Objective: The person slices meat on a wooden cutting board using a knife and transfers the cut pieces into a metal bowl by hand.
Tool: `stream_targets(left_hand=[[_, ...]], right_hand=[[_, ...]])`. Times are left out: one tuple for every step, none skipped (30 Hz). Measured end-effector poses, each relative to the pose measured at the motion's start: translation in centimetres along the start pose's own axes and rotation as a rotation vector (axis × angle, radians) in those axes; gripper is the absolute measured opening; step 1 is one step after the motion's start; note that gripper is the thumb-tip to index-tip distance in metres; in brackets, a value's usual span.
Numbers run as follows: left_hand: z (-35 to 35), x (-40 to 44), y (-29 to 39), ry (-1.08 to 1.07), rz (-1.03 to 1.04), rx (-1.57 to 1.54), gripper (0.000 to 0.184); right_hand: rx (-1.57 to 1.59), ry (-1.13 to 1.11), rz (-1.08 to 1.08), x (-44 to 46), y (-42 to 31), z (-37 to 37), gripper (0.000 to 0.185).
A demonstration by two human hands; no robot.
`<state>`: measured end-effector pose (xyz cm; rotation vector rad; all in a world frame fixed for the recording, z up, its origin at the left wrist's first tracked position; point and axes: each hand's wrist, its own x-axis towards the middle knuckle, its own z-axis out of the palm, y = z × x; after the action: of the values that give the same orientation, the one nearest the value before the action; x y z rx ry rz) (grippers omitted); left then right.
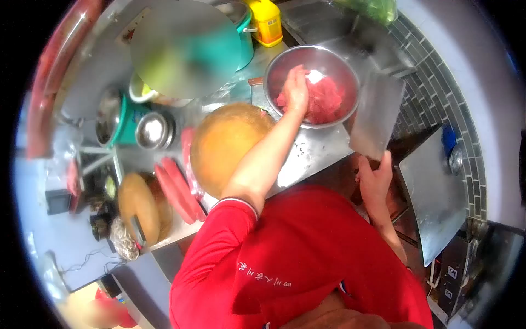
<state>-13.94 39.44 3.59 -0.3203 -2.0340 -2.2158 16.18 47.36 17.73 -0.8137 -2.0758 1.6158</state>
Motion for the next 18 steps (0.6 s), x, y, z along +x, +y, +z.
stream_targets(left_hand=[[-0.5,0.1,2.0,0.030,-0.080,-0.102,0.030],[-0.9,0.5,2.4,0.029,-0.106,-0.157,0.027],[-1.2,0.5,2.7,-0.016,-0.133,-0.103,0.026],[-1.7,0.5,3.0,-0.048,-0.158,-0.043,0.025],[-2.6,0.3,3.1,-0.065,-0.184,0.022,0.025],[-3.0,-0.4,1.7,-0.069,0.063,0.181,0.023],[-3.9,-0.9,0.2,-0.066,0.304,0.361,0.020],[-5.2,-1.3,1.3,-0.077,0.519,0.433,0.016],[-6.9,-2.2,3.2,-0.104,0.729,0.511,0.013],[-9.1,-4.2,5.0,-0.137,0.423,0.393,0.013],[-10.8,-5.8,6.2,-0.167,0.126,0.244,0.012],[-13.2,-6.7,5.3,-0.100,0.209,0.275,0.015],[-16.2,-7.5,4.3,0.004,0.168,0.295,0.015],[-19.3,-8.6,3.2,0.102,0.133,0.315,0.016],[-23.1,-9.4,1.8,0.272,0.118,0.382,0.015],[-27.0,-10.3,1.1,0.434,0.106,0.448,0.015],[-32.0,-11.2,2.3,0.492,0.086,0.671,0.022],[-36.3,-12.5,4.7,0.512,0.089,0.838,0.020]], right_hand=[[0.042,0.024,0.021,-0.1,0.0,-0.3,0.023],[0.086,0.044,0.045,-0.3,0.1,-0.5,0.022],[0.086,0.038,0.070,-0.4,0.3,-0.5,0.022],[0.087,0.019,0.092,-0.4,0.5,-0.1,0.022],[0.090,-0.017,0.113,-0.3,0.8,0.6,0.022],[0.072,-0.065,0.099,-0.2,1.8,1.0,0.021],[0.089,-0.127,0.151,-0.2,2.0,1.8,0.021],[0.122,-0.175,0.145,0.0,1.9,2.6,0.022],[0.153,-0.219,0.141,0.0,1.6,3.5,0.022],[0.131,-0.255,0.120,0.0,1.3,4.5,0.022],[0.106,-0.273,0.097,-0.2,1.0,5.6,0.021],[0.071,-0.284,0.045,-0.6,0.4,6.9,0.020],[0.039,-0.344,0.045,-0.9,0.4,8.1,0.020],[0.014,-0.397,0.042,-0.7,1.2,8.8,0.019],[-0.022,-0.442,0.044,-0.6,1.1,9.9,0.019],[-0.137,-0.501,0.066,-0.8,0.9,10.8,0.019],[-0.182,-0.554,0.008,-0.8,1.6,11.7,0.019],[-0.229,-0.604,-0.053,-0.9,3.0,13.0,0.019]])
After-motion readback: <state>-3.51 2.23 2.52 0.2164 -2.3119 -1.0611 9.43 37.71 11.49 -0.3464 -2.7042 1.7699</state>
